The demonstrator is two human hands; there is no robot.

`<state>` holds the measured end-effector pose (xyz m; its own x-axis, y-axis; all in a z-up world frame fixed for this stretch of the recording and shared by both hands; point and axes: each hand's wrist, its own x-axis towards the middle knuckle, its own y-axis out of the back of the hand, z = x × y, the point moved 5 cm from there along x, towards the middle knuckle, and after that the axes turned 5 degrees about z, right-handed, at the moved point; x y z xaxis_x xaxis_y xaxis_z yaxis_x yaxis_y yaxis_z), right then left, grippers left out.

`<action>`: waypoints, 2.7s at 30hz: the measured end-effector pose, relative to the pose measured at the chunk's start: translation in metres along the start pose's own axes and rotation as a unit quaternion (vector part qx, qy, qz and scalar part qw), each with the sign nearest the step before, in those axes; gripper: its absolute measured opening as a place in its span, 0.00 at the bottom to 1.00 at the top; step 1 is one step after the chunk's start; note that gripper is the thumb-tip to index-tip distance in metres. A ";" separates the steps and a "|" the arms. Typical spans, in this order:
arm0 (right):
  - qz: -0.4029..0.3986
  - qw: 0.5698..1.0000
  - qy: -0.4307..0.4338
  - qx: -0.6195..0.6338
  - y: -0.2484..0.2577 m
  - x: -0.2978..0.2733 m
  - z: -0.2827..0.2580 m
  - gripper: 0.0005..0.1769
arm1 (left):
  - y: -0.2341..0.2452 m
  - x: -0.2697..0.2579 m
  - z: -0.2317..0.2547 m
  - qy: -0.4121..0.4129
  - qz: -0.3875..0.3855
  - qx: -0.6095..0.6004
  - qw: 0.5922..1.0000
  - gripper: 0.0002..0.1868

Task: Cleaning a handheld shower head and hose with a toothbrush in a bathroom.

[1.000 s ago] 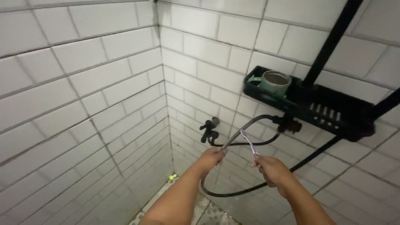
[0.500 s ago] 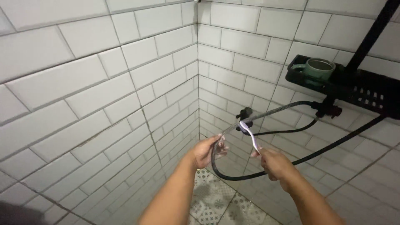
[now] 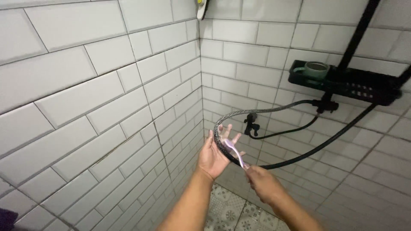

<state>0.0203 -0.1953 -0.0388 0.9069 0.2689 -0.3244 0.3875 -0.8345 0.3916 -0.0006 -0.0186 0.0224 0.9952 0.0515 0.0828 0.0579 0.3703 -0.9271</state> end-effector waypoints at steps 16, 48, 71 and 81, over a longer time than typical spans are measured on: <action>0.125 0.895 0.124 -0.410 0.046 -0.114 -0.071 0.26 | 0.002 -0.003 -0.058 -0.080 0.162 -0.103 0.978 0.15; -0.065 0.986 -0.136 0.072 0.001 -0.083 -0.023 0.29 | 0.017 0.024 -0.018 -0.033 0.126 -0.040 0.991 0.15; -0.127 0.961 -0.160 0.186 -0.012 -0.075 -0.042 0.30 | 0.039 0.053 -0.028 -0.078 0.118 -0.057 0.988 0.22; -0.081 0.979 -0.157 0.101 0.000 -0.074 -0.015 0.30 | 0.053 0.061 -0.006 -0.077 0.179 -0.098 0.976 0.21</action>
<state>-0.0444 -0.2081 -0.0019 0.7278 0.2713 -0.6298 0.4527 -0.8799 0.1441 0.0641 -0.0014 -0.0240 0.9319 0.2898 -0.2183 -0.2617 0.1204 -0.9576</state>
